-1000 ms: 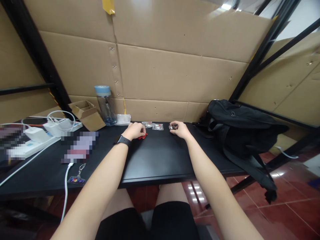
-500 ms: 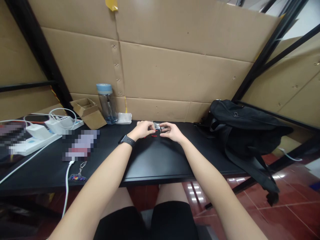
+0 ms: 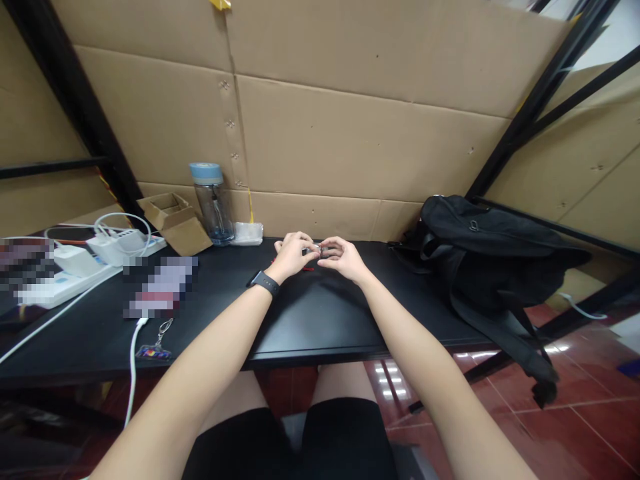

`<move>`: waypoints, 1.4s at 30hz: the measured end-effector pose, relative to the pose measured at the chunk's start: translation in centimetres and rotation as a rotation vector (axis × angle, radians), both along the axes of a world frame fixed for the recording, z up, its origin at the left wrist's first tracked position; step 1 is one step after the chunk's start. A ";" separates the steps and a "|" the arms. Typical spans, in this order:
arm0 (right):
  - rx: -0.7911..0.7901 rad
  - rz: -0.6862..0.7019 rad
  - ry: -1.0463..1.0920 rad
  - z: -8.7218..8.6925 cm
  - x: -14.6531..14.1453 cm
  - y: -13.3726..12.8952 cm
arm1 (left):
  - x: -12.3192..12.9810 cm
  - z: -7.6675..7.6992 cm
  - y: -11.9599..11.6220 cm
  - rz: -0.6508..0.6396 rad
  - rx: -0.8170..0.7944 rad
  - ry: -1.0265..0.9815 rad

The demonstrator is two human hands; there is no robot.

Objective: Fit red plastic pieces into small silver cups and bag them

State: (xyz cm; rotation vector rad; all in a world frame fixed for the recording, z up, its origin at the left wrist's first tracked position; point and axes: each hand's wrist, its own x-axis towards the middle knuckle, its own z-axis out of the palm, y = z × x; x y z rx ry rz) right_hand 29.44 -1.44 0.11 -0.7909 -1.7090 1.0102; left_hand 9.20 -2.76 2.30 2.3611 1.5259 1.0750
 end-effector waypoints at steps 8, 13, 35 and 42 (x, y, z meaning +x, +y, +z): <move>-0.041 -0.011 0.082 0.3 -0.5 -0.6 | 0.2 -0.6 0.3 0.035 0.081 0.016; -0.038 -0.010 0.075 0.4 -0.4 -0.6 | 0.2 -0.7 0.3 -0.006 0.124 0.004; -0.041 -0.048 -0.001 0.3 -0.5 -0.5 | 0.4 -0.5 -0.1 0.001 0.187 0.031; -0.022 -0.043 -0.126 0.2 0.3 0.2 | 0.5 -0.2 -0.4 0.003 0.204 0.016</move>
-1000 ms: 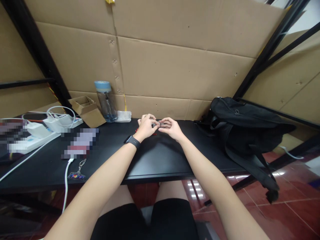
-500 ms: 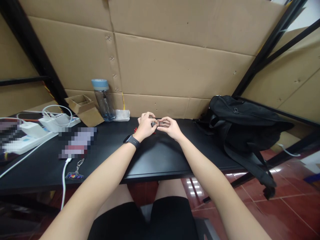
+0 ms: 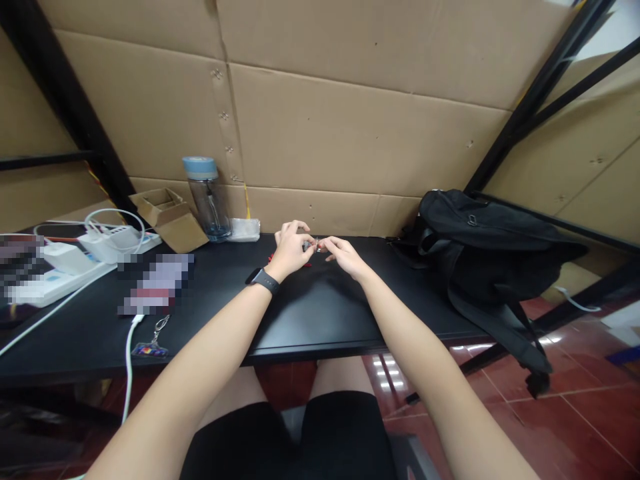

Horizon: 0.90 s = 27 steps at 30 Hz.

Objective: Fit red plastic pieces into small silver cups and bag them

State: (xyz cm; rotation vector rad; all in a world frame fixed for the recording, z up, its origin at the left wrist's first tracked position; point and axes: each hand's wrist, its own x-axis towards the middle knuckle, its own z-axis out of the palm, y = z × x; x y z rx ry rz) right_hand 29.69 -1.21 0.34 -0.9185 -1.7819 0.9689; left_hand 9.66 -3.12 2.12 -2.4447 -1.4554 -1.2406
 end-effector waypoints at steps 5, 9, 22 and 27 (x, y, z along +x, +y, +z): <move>0.083 -0.001 -0.058 -0.4 -0.1 0.2 | 0.0 0.1 -0.1 -0.020 -0.015 0.031; 0.241 -0.087 -0.218 -0.5 0.4 0.5 | -0.7 0.5 0.2 0.000 0.017 0.022; 0.450 -0.098 -0.525 1.7 2.1 -0.7 | -1.5 -2.2 1.9 -0.126 -0.306 0.394; 0.341 -0.257 -0.577 1.3 3.9 0.6 | -1.5 -2.3 2.1 -0.080 -0.267 0.350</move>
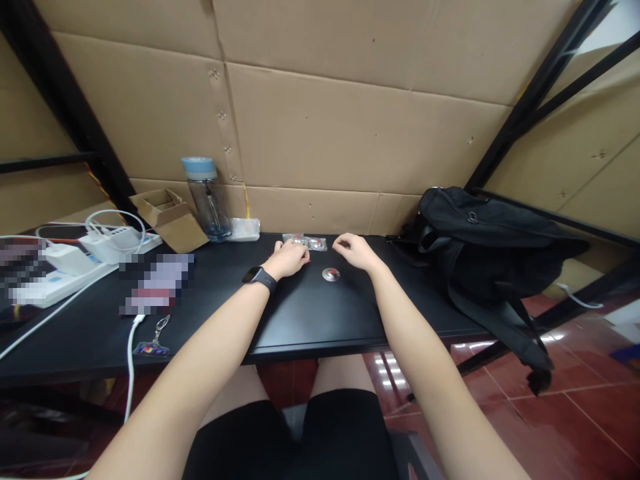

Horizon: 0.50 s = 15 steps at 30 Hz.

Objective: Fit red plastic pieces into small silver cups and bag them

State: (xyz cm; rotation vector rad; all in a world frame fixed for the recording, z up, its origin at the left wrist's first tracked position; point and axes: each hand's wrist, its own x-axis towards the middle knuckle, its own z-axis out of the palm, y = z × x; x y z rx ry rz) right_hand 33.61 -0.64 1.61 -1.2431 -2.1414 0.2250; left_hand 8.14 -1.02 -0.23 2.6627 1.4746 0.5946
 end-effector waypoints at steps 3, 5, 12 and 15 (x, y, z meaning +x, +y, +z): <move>-0.035 -0.215 -0.122 -0.5 1.7 0.8 | -0.1 0.5 -0.1 0.022 0.022 -0.104; -0.093 -0.295 -0.188 -0.9 2.7 1.2 | 0.0 0.9 -0.3 0.024 0.020 -0.164; -0.215 -0.418 -0.174 -1.1 3.1 1.4 | 0.6 1.5 -1.0 0.036 0.035 -0.247; -0.208 -0.472 -0.198 -0.8 2.4 1.0 | 0.8 1.5 -1.1 0.051 0.057 -0.277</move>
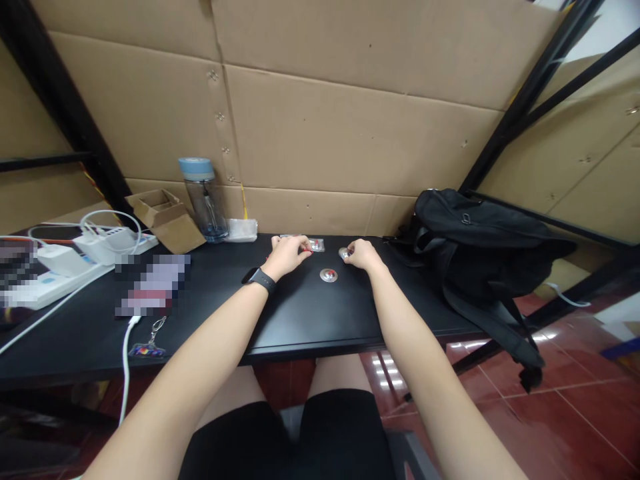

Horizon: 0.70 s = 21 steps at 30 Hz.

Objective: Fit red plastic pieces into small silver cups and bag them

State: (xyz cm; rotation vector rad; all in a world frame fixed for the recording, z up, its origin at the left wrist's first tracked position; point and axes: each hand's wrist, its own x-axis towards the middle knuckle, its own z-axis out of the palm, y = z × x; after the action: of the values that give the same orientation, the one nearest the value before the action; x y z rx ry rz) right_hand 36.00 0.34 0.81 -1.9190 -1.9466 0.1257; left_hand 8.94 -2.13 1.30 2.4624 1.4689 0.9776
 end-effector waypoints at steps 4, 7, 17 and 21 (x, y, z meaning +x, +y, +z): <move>0.085 -0.002 0.031 0.2 -0.6 -0.5 | 0.2 0.1 0.0 0.032 0.012 0.001; 0.172 0.048 0.131 0.3 -0.9 -0.5 | 0.3 0.5 -0.2 0.065 0.002 -0.008; 0.106 0.647 1.039 0.2 -6.0 -2.1 | 1.0 0.1 0.2 0.060 -0.031 -0.345; 0.122 0.646 1.099 0.2 -7.0 -2.8 | 1.2 -0.6 1.0 0.032 -0.019 -0.406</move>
State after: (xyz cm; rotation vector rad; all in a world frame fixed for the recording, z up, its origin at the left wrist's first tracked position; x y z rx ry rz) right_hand 29.02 -2.41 0.97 -0.7264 -1.5784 0.9709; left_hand 10.17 -1.15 0.67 2.0673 1.3715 1.3628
